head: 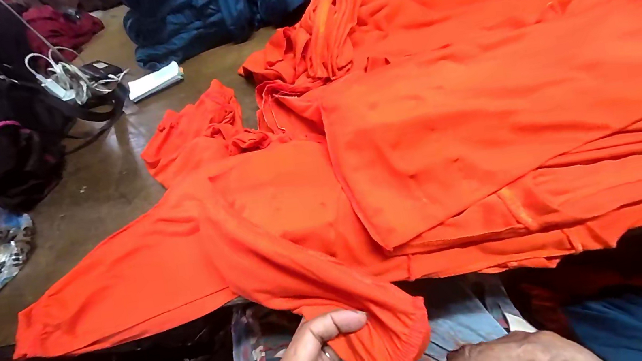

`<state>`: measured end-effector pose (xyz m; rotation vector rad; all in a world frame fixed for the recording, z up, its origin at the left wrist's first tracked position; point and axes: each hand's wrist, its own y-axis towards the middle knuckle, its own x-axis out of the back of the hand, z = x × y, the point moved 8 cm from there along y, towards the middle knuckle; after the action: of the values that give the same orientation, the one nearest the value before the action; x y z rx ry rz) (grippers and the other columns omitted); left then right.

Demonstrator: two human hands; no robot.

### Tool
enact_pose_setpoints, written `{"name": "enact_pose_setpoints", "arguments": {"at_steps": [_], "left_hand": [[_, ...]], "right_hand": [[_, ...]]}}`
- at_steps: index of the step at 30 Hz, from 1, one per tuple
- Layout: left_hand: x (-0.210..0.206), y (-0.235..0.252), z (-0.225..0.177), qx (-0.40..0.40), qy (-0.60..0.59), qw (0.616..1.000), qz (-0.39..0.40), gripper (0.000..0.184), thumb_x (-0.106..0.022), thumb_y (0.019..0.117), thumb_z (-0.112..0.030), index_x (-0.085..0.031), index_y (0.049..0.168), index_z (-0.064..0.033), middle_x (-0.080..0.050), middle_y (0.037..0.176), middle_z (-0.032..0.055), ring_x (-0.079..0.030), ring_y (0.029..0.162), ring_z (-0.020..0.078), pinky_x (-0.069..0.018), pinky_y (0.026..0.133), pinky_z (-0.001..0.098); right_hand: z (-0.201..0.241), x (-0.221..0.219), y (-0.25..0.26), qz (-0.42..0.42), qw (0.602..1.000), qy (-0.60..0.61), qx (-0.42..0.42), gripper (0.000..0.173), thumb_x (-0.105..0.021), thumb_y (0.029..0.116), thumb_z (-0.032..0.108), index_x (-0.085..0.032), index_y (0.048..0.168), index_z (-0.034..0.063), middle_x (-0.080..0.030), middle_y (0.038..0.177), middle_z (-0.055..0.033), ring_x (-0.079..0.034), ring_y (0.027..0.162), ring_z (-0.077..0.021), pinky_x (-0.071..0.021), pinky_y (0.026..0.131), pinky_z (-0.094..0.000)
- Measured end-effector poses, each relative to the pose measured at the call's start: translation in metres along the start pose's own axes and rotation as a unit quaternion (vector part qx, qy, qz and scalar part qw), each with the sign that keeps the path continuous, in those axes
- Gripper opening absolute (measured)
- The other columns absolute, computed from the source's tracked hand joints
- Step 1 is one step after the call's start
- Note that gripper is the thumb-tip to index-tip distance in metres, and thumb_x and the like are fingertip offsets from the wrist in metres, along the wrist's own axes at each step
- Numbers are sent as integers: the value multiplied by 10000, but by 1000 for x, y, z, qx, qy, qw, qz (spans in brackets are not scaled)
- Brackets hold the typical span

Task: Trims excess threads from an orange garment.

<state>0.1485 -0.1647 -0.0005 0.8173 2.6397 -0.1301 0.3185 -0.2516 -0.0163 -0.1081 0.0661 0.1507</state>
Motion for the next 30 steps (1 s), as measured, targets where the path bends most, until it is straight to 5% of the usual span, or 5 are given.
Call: {"name": "enact_pose_setpoints", "arguments": {"at_steps": [18,22,25,27,30], "left_hand": [[-2,-1,2,12,42,999,10,705,-831,660,174,-544,1303,137,-591,1298,218,-737,925,266,-678,684,428],[2,0,2,20,-10,1000,18,766,-826,661,166,-502,1355,143,-594,1345,219,-714,1056,263,-664,743,416],[1,-1,2,18,-68,997,35,778,-845,672,120,-505,1371,141,-598,1355,227,-686,1122,267,-641,808,410],[-4,-1,4,26,-108,992,53,778,-836,676,106,-504,1379,139,-607,1353,235,-674,1152,267,-622,857,409],[-13,-5,11,66,-104,989,78,746,-807,712,114,-499,1392,129,-611,1349,223,-678,1142,273,-619,873,424]], "right_hand": [[7,0,13,3,996,-91,11,322,-526,1074,155,-714,883,-24,-657,746,-16,-549,666,-5,-437,612,-206],[-5,14,6,-3,999,34,22,353,-442,1105,281,-715,1032,70,-624,791,93,-482,636,59,-389,561,-136],[-14,22,6,-49,987,154,11,238,-595,1029,282,-725,1139,116,-609,776,104,-479,598,40,-374,516,-139],[-12,18,10,-88,979,185,-12,202,-696,922,156,-724,1121,133,-624,749,107,-521,587,24,-425,520,-151],[-8,7,19,-100,963,249,-21,69,-742,877,91,-733,911,149,-667,723,68,-553,571,18,-431,500,-152]]}}
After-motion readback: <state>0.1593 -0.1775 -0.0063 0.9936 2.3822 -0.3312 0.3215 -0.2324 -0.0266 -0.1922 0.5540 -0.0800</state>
